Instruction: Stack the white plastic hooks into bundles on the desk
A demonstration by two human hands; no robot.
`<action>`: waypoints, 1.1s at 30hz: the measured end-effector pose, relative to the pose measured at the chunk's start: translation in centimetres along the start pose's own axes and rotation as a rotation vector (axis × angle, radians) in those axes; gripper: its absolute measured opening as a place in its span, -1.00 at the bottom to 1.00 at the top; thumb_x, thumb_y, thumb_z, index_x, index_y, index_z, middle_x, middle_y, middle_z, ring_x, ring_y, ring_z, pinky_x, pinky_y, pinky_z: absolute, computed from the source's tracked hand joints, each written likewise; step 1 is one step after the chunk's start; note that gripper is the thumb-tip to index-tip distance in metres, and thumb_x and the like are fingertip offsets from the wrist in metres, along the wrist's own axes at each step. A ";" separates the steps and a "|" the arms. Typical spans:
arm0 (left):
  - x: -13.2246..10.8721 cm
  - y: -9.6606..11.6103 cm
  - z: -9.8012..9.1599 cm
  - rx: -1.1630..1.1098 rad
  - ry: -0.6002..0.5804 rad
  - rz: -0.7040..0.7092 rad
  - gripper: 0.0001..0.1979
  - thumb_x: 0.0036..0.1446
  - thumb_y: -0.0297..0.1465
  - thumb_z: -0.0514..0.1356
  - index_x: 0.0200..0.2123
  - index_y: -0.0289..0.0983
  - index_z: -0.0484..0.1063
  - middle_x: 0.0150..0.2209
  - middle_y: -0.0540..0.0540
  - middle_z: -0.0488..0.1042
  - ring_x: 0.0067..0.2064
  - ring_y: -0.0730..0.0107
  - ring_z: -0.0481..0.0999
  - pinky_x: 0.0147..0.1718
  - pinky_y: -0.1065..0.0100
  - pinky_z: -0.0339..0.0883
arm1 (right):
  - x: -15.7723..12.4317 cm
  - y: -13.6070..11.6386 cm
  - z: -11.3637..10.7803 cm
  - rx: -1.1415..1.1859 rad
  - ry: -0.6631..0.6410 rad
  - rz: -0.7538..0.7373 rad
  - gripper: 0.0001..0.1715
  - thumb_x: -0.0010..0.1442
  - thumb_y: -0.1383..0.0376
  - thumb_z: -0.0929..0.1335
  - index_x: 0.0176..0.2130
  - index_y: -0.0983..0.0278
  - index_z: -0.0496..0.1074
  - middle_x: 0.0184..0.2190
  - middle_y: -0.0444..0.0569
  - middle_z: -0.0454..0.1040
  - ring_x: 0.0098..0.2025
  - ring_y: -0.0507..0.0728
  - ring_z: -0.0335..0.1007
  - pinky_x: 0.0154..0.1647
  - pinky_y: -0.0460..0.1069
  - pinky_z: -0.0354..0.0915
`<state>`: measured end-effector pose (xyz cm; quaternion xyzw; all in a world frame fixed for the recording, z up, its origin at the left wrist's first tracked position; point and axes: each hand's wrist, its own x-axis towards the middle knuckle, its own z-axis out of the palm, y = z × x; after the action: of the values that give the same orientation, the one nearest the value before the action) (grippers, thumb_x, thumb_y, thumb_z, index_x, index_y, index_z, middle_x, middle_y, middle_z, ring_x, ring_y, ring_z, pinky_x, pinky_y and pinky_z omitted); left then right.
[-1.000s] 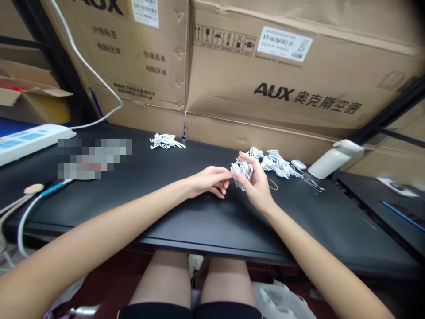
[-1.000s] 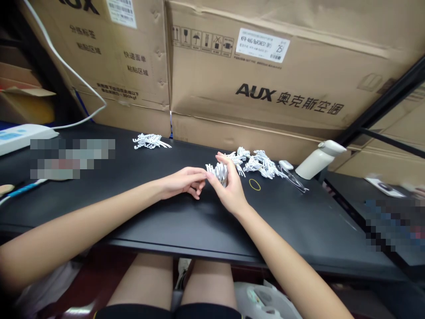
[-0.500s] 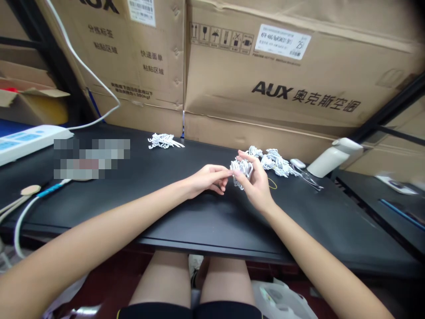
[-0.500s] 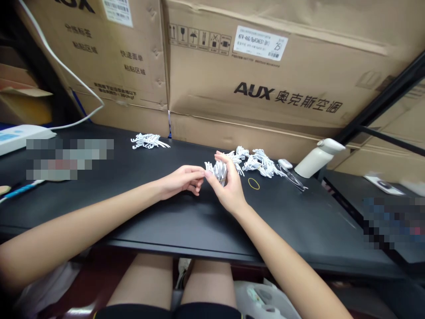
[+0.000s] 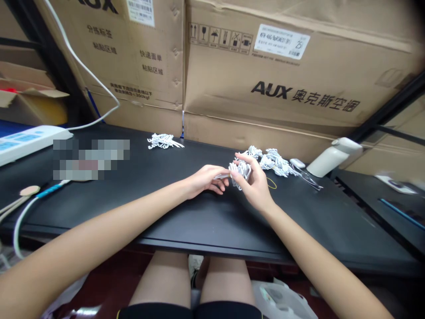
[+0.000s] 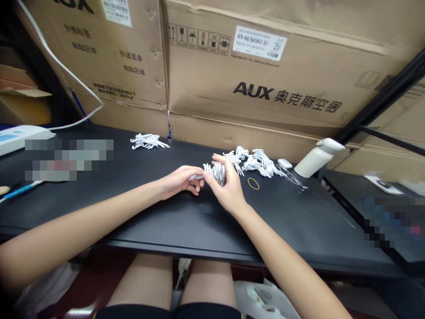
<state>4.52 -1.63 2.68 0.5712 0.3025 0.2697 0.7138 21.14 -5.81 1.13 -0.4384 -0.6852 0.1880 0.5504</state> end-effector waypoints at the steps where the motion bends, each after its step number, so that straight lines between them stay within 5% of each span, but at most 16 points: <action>1: 0.0 0.0 0.0 -0.007 0.005 -0.001 -0.72 0.03 -0.21 0.22 -0.45 -0.34 0.40 -0.47 -0.03 0.42 -0.50 0.52 0.40 -0.41 0.38 0.37 | 0.0 0.0 0.0 -0.005 -0.004 0.000 -0.49 0.14 0.12 0.37 0.06 0.18 0.29 0.08 0.06 0.34 0.06 0.21 0.36 0.10 0.16 0.28; 33: 0.2 -0.3 -0.2 0.042 0.076 0.027 -0.77 -0.03 -0.26 0.23 -0.44 -0.34 0.48 -0.44 -0.08 0.47 -0.43 0.49 0.44 -0.40 0.42 0.38 | 0.0 -0.7 -0.1 -0.107 -0.029 -0.074 -0.63 0.14 0.19 0.37 -0.05 0.20 0.34 0.07 0.07 0.35 -0.01 0.19 0.37 0.08 0.17 0.28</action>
<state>4.54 -1.39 2.33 0.5796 0.3273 0.2944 0.6858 20.93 -6.23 1.69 -0.4389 -0.7180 0.1371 0.5225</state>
